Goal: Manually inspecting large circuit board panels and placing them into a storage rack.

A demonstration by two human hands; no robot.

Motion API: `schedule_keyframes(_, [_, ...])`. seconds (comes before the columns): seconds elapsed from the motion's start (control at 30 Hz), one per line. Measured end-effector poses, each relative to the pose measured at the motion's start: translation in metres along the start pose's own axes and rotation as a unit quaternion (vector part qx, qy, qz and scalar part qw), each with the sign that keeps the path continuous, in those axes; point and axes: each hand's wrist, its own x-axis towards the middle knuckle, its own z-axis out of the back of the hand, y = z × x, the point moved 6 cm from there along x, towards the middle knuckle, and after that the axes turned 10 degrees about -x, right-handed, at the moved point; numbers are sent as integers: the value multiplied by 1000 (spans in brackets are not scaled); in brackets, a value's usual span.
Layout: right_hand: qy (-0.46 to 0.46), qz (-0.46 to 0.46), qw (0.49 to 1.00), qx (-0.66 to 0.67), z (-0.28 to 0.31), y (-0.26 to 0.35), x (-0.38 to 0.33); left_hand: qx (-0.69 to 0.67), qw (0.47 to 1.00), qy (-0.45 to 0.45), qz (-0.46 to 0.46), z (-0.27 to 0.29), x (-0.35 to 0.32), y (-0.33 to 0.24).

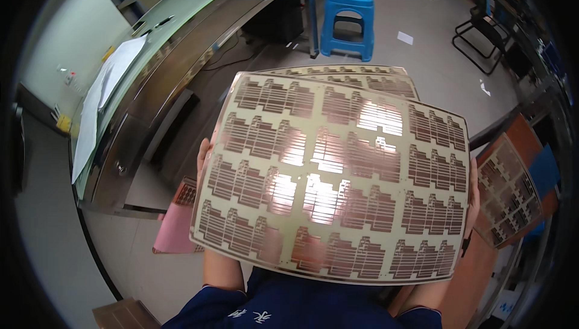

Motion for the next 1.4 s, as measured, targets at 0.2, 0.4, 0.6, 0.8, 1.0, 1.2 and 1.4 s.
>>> schedule_keyframes(0.2, [67, -128, 980, -139, 22, -3, -2, -33, 987, 113, 112, -44, -9, 11])
schedule_keyframes(0.4, [80, -141, 927, -338, 46, -12, 4, -132, 946, 154, 253, -53, -17, 34])
schedule_keyframes(0.6, [-36, -105, 993, -44, 26, -49, -6, -183, 943, 191, 202, 10, -41, 59])
schedule_keyframes(0.8, [82, -31, 994, 72, 9, -80, -11, 26, 976, 157, 150, -48, -75, 129])
schedule_keyframes(1.0, [-1, -36, 997, 73, -12, -43, -16, 132, 970, 147, 144, -40, -57, 105])
schedule_keyframes(1.2, [48, -88, 994, 41, -15, -26, -1, 112, 960, 146, 212, -26, -47, 80])
schedule_keyframes(1.4, [122, -130, 980, -82, -18, -46, 3, 79, 950, 146, 266, -45, -48, 86])
